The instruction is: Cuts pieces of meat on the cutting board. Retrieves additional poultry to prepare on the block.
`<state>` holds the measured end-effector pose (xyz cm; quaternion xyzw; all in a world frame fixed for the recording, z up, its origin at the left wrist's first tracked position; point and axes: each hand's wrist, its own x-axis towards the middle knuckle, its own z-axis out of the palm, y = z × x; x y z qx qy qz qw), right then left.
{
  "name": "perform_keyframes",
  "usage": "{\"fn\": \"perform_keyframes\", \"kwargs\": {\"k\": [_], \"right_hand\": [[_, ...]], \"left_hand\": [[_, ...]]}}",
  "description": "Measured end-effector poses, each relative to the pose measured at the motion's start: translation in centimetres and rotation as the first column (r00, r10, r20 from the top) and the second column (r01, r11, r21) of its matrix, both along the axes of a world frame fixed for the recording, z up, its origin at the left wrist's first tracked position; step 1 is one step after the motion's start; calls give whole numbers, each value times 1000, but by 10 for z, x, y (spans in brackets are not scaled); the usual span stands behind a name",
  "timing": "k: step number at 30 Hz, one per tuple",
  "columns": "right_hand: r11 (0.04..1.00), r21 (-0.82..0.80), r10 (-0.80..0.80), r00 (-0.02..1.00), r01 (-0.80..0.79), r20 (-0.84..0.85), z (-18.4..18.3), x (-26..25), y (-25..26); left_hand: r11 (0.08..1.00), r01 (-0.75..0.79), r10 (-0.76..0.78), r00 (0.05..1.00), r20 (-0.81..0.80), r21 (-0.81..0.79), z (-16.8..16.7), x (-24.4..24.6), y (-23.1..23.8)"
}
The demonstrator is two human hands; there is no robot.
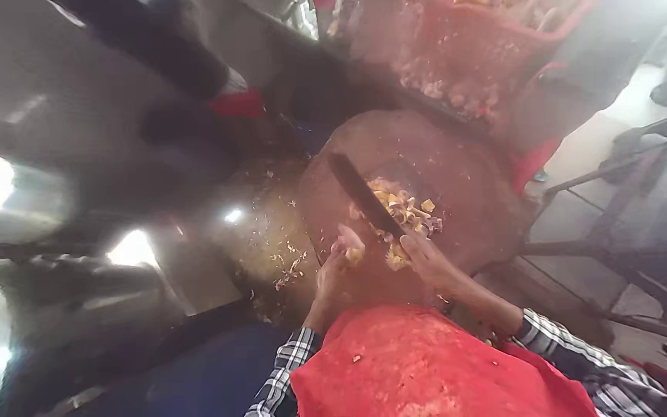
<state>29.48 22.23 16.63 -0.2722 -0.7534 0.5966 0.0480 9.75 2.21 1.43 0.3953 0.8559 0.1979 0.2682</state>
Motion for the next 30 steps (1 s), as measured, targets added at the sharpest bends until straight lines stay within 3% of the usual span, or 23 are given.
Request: {"fn": "perform_keyframes", "kwargs": {"k": [3,5,6,7,8,9,10,11,13,15,18,21,24,27,30], "right_hand": [[999,21,36,933,-31,-358,62,-18,-15],[992,124,46,848,23,-527,58,-28,-30],[985,167,51,826,52,-561,36,-30,-38],[974,223,84,851,40,-519,4,-25,-43],[955,293,146,920,-36,-363,-34,-13,-44],[939,302,195,977,-163,-80,-69,0,-43],[935,216,235,946,-283,222,-94,7,-42],[941,102,261,882,-323,392,-111,10,-39],[940,63,254,812,-335,526,-109,5,-34],[946,117,197,824,-302,531,-85,2,-43],[971,136,136,921,-197,364,-47,-11,-48],[980,95,159,974,-175,162,-63,-17,-55],[963,-60,268,894,-264,359,-106,0,-47],[956,-253,255,845,-147,470,-126,19,-27],[991,-135,91,867,-28,489,-111,24,-19]], "left_hand": [[981,-102,103,995,7,162,-16,13,-10],[961,-130,134,991,3,246,-23,15,-12],[952,-140,143,990,8,271,-24,17,-12],[948,-146,150,989,9,282,-25,18,-11],[947,-151,157,988,1,284,-26,19,-11],[947,-154,162,987,-8,282,-26,20,-12],[955,-153,161,987,-9,255,-24,21,-15],[960,-143,153,988,-23,241,-22,23,-18],[979,-102,111,993,-41,178,-17,22,-28],[994,-49,51,999,-16,97,-17,25,-44],[999,-52,53,998,-38,12,-9,36,-44],[988,-150,154,983,-98,48,-8,44,-35],[970,-230,237,968,79,-84,15,43,-27],[980,-198,199,960,196,-23,43,24,-37],[1000,1,-6,983,184,29,70,7,-47]]}}
